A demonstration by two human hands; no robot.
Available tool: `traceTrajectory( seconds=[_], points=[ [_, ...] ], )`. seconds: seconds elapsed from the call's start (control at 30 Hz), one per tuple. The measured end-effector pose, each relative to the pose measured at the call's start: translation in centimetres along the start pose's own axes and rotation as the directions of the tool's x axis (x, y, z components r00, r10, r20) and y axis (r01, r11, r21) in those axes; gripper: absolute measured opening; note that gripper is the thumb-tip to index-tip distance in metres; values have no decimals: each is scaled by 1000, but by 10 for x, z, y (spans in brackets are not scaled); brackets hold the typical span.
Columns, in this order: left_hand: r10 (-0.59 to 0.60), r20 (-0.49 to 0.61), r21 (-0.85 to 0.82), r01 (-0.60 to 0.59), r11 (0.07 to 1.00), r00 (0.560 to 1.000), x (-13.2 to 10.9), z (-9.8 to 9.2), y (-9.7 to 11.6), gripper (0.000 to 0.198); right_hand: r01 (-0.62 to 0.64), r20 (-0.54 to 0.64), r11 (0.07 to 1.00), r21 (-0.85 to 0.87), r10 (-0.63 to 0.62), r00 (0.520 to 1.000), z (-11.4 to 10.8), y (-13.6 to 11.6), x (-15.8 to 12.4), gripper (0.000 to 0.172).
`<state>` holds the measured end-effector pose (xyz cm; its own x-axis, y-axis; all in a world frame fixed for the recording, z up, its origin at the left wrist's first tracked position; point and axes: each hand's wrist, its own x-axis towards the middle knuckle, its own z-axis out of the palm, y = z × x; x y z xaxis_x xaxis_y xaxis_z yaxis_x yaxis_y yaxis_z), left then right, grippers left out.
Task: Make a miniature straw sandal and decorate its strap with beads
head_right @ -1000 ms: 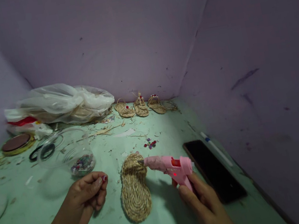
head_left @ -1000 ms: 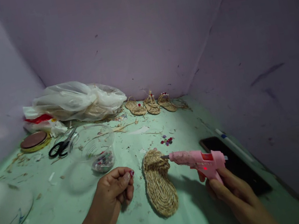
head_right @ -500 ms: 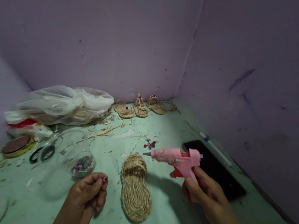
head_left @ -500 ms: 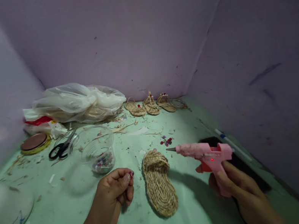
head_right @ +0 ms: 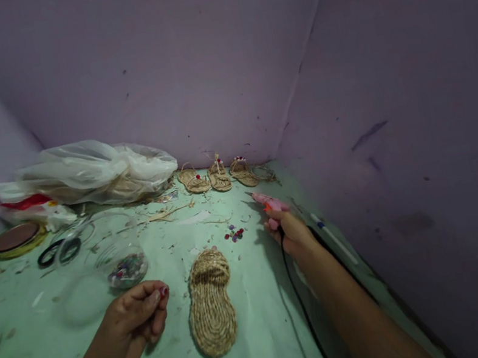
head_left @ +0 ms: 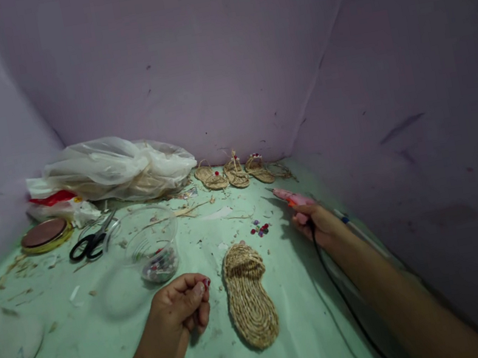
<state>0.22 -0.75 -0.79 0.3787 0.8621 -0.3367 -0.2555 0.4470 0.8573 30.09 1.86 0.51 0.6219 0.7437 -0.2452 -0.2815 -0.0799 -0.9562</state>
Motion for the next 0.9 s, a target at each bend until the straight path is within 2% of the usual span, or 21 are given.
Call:
traceTrajectory(
  seconds=[0.13,0.2,0.3,0.33,0.4,0.5,0.57,0.63,0.73,0.83,0.9],
  points=[
    [-5,0,1,5,1000,1000,-1,2,3,28,28,-19,992,-120,-31,999,20,6,-9,7],
    [-1,1,-2,1,1000,1000,-1,2,3,28,68,-28,982,-175,-74,997,20,9,-25,14],
    [2,0,2,-2,1000,1000,-2,1,3,28,124,-25,965,-232,-133,991,13,16,-61,35],
    [6,-2,16,-6,1000,1000,-1,1,2,28,130,5,959,-252,-133,991,11,19,-73,40],
    [34,-20,63,-32,997,999,0,3,1,25,137,145,922,-362,-90,985,7,28,-94,48],
    [88,-85,173,-72,982,992,5,11,0,21,259,313,807,-531,-96,945,9,40,-114,56],
    [106,-134,242,-71,968,985,7,19,0,21,340,367,704,-624,-121,922,14,45,-119,58],
    [104,-156,279,-57,959,982,5,26,0,21,367,380,649,-666,-127,916,19,47,-122,59],
    [39,-143,278,2,961,989,-8,27,0,24,373,409,707,-601,-130,903,22,49,-126,56],
    [-75,-84,328,99,940,994,-26,17,2,30,364,449,801,-475,-135,883,20,50,-130,49],
    [-34,-86,408,66,910,996,-35,11,8,31,364,407,822,-438,-180,895,18,47,-135,41]
  ],
)
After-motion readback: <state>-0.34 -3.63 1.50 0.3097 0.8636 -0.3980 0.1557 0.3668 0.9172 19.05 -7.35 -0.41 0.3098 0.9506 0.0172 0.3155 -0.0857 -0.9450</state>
